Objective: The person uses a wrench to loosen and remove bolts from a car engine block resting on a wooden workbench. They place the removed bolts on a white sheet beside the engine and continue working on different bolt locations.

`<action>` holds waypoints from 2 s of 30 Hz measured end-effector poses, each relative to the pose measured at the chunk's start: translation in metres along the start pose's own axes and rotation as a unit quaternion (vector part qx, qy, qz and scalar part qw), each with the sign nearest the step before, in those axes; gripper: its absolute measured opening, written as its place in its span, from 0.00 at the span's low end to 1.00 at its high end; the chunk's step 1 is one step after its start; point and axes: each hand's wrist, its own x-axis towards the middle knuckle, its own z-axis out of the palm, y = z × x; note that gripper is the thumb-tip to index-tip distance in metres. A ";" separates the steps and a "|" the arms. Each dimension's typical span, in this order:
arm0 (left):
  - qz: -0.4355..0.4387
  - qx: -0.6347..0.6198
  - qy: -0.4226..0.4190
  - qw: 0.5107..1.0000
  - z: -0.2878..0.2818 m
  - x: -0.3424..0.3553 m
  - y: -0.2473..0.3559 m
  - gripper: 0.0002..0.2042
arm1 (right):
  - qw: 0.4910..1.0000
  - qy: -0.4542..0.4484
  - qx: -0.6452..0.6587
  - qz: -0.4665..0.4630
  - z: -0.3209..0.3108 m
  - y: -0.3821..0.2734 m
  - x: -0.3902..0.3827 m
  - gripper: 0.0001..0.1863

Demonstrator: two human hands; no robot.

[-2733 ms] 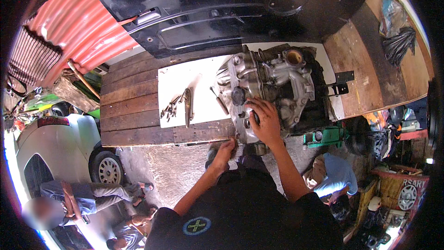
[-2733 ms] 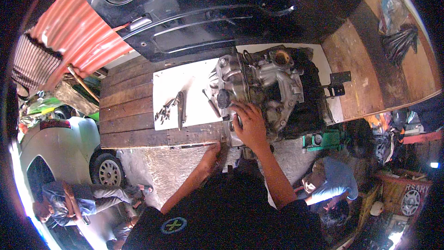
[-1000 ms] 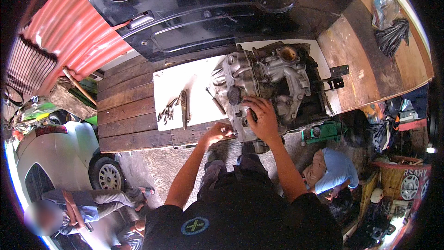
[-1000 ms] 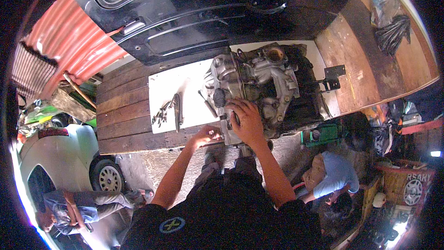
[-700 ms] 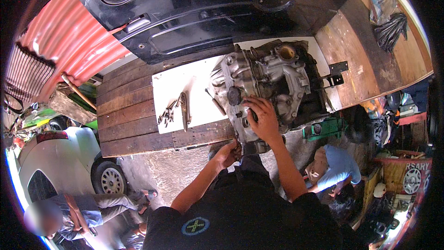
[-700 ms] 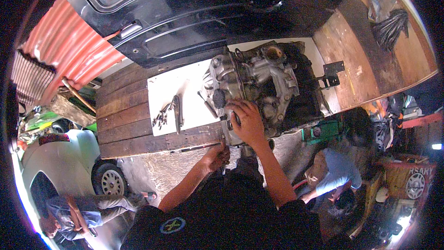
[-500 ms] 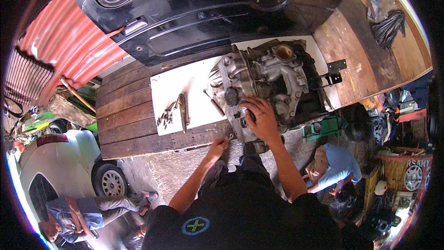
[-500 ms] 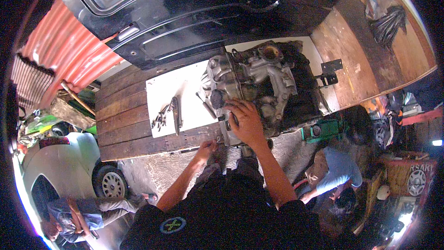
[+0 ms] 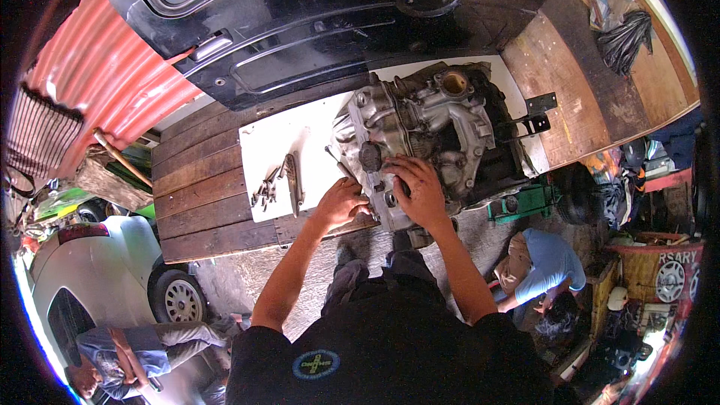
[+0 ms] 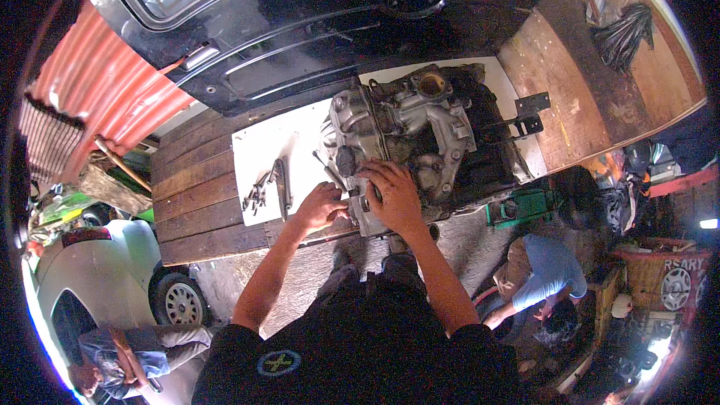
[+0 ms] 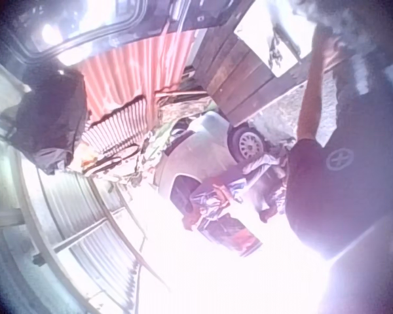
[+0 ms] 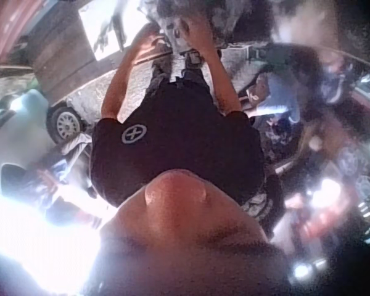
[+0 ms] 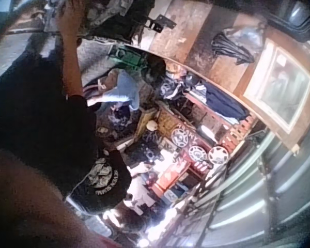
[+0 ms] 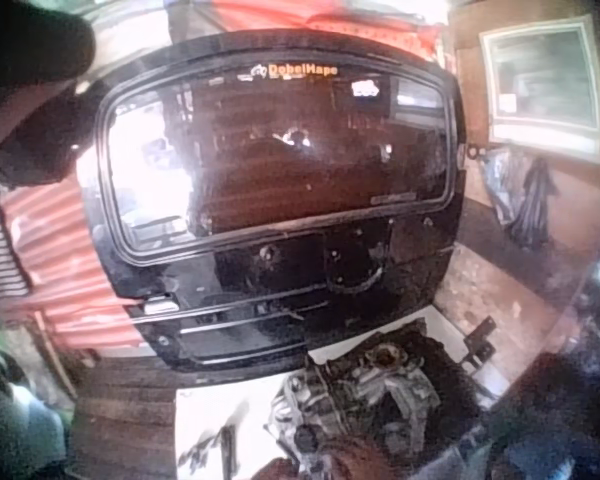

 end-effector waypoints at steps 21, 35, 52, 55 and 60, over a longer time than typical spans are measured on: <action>-0.006 -0.200 0.009 0.980 0.043 0.012 -0.022 0.13 | 1.000 -0.002 0.001 0.013 0.001 -0.001 0.002 0.11; -0.419 -0.866 -0.046 0.270 0.039 -0.032 0.110 0.21 | 1.000 0.000 -0.008 0.022 -0.002 -0.003 0.004 0.08; -0.423 -0.654 0.016 0.627 0.080 -0.057 0.066 0.26 | 1.000 0.000 0.000 0.010 0.002 0.003 -0.002 0.12; -0.263 -0.352 -0.010 0.898 0.105 -0.065 0.024 0.24 | 1.000 -0.002 0.000 0.012 0.002 0.001 -0.001 0.12; -0.107 -0.199 -0.038 0.973 0.000 -0.014 0.023 0.12 | 1.000 0.008 -0.008 0.008 0.001 0.000 -0.002 0.12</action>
